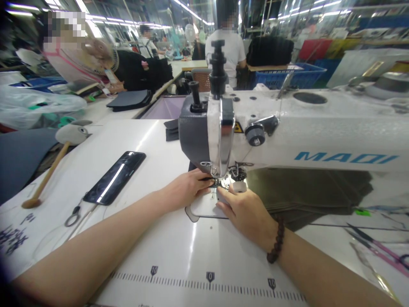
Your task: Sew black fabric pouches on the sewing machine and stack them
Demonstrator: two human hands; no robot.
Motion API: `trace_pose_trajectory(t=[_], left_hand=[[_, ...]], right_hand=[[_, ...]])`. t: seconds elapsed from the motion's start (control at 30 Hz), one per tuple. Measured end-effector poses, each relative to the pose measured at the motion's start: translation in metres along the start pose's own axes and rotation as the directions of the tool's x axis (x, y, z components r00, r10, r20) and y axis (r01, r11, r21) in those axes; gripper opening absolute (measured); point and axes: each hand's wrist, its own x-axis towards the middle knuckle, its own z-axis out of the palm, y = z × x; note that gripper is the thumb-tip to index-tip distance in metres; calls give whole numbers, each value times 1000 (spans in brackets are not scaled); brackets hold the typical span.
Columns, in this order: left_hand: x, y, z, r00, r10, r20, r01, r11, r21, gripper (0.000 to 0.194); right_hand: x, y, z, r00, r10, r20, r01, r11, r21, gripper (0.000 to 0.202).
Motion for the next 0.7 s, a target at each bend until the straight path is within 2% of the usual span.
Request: trace_pose_trajectory(t=[0.4, 0.6, 0.7], left_hand=[[1, 2, 2, 1000, -22, 11, 22, 1000, 21, 19], [4, 4, 2, 995, -99, 32, 96, 992, 87, 24], [3, 14, -5, 984, -159, 85, 142, 975, 172, 26]], right_hand=[[0, -2, -1, 1000, 2, -29, -2, 1000, -18, 29], [0, -2, -1, 999, -9, -47, 9, 1000, -3, 27], [-1, -1, -1, 999, -21, -47, 21, 1000, 5, 29]])
